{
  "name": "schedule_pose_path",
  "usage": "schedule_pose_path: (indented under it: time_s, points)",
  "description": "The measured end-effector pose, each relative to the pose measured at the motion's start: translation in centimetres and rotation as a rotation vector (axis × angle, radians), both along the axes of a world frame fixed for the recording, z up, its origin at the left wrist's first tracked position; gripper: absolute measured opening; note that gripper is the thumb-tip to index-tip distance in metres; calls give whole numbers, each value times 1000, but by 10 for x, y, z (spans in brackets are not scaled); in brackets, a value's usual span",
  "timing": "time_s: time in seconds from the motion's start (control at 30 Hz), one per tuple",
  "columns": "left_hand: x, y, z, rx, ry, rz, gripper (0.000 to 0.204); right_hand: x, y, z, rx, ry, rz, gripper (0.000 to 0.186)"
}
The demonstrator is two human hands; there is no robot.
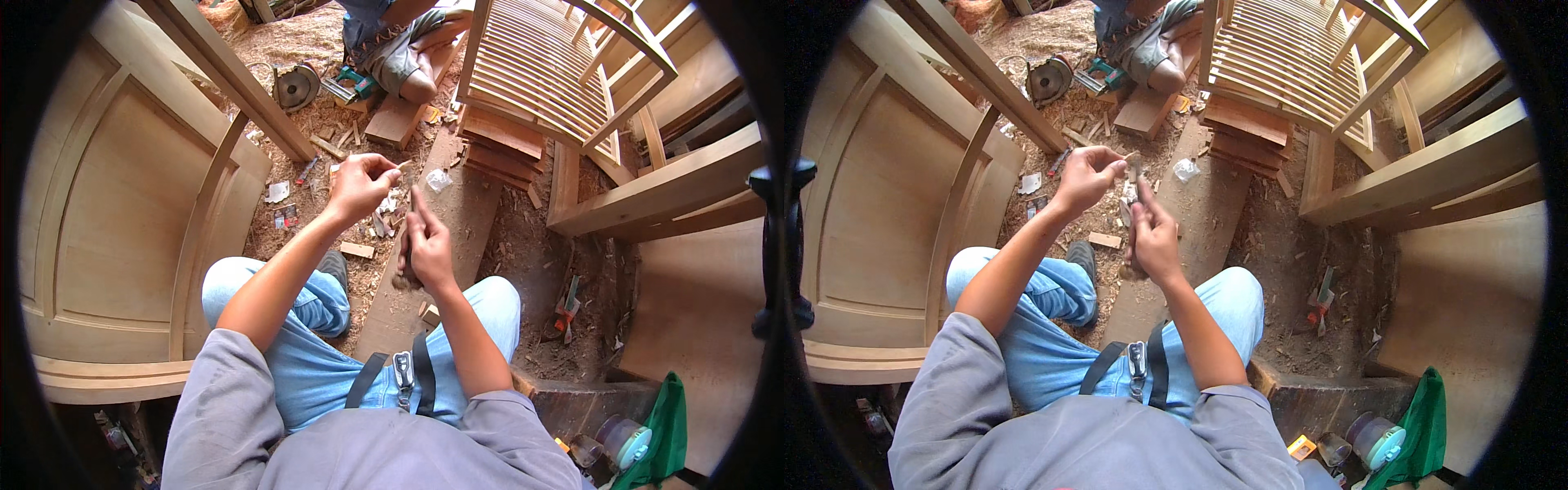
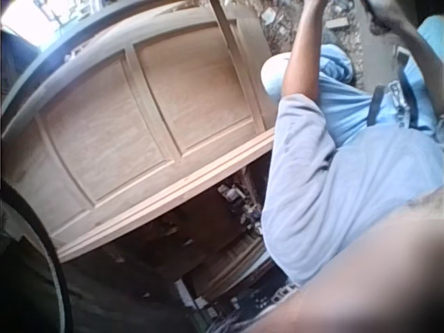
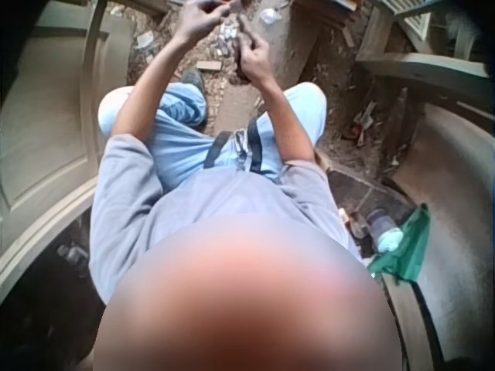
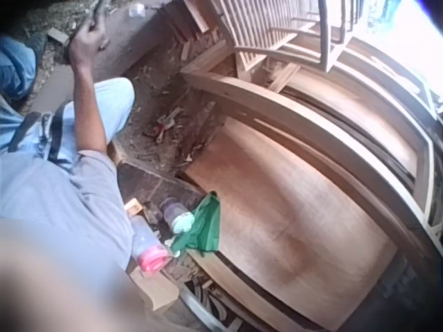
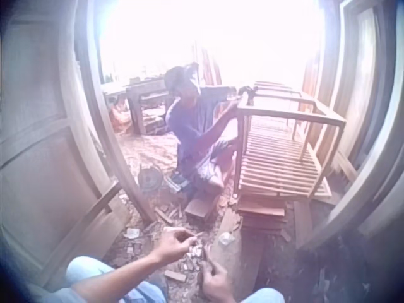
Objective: The person sits on the workshop floor and uses a chisel to shave and shape small wooden pieces. They repeatedly scrape the wood, rotate the pieces, and discard shavings. A second person works in the background assembling a wooden frame.
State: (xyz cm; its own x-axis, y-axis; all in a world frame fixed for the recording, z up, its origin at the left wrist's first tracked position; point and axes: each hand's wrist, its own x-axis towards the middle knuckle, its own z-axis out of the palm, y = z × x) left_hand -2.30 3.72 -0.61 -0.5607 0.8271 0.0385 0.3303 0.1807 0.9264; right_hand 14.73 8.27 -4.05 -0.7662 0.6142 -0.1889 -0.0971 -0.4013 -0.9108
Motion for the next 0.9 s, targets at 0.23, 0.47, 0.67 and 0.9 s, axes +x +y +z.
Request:
schedule_pose_path:
  time_s: [0.23,0.47,0.67,0.9]
  points:
    - [14,-17,-8,-18,-96,-64,14,38,75,-11,25,-66,-643,51]
    - [0,-5,-7,62,-314,73,13,22,18,-35,67,192,0,52]
    - [4,-1,3,112,-221,106,12,18,9,-7,77,93,129,54]
    - [5,-7,0,191,543,36,10,10,-1,-18,42,82,133,53]
